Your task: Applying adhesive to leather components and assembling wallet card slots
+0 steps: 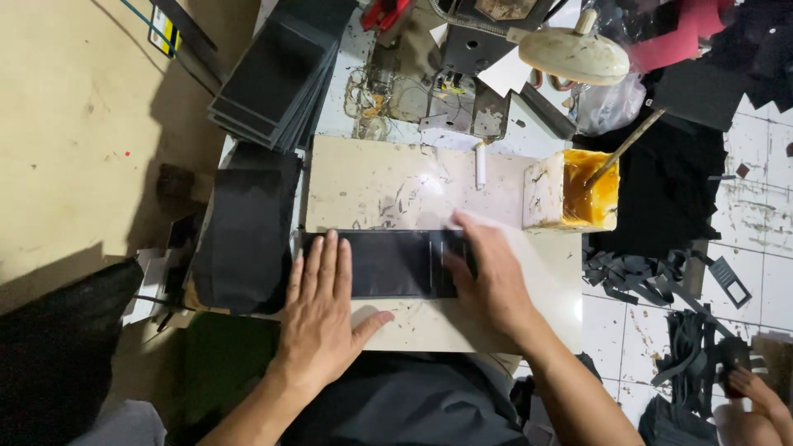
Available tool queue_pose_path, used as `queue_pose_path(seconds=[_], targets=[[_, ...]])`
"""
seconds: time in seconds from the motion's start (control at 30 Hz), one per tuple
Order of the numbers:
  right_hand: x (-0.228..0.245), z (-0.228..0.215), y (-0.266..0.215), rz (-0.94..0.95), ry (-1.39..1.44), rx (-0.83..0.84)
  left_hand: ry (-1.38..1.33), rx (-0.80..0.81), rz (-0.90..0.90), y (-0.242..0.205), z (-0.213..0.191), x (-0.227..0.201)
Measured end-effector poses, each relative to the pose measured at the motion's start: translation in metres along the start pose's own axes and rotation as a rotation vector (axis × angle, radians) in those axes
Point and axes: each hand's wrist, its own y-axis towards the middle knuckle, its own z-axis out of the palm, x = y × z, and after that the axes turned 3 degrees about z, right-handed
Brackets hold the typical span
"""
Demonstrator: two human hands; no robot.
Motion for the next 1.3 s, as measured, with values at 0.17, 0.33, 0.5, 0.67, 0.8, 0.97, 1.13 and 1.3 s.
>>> queue_pose_path(seconds=[0.17,0.33,0.5,0.67,0.8,0.97,1.13,1.3], targets=[[-0.013,-0.008,0.042,0.001,-0.415,-0.118,-0.097,-0.015,0.015,0.005,-0.010,-0.007],[-0.025,0.003,0.063,-0.013,-0.462,-0.100,-0.238,-0.087,0.142,0.015,-0.009,-0.031],[0.004,-0.039,0.054,-0.089,-0.211,-0.184,-0.293,-0.094,0.282,0.026,-0.012,-0.041],[0.013,-0.115,0.028,0.084,-0.121,-0.271,-0.351,-0.098,0.311,0.026,-0.022,-0.040],[-0.008,-0.136,0.025,0.321,-0.047,-0.359,-0.334,-0.185,0.327,0.026,-0.020,-0.042],[-0.033,-0.129,0.033,0.251,-0.241,-0.317,-0.322,-0.152,0.322,0.026,-0.010,-0.044],[-0.048,-0.124,0.039,0.113,-0.320,-0.300,-0.312,-0.151,0.325,0.024,-0.003,-0.044],[-0.065,-0.123,0.038,0.100,-0.409,-0.253,-0.317,-0.168,0.309,0.025,0.000,-0.045]])
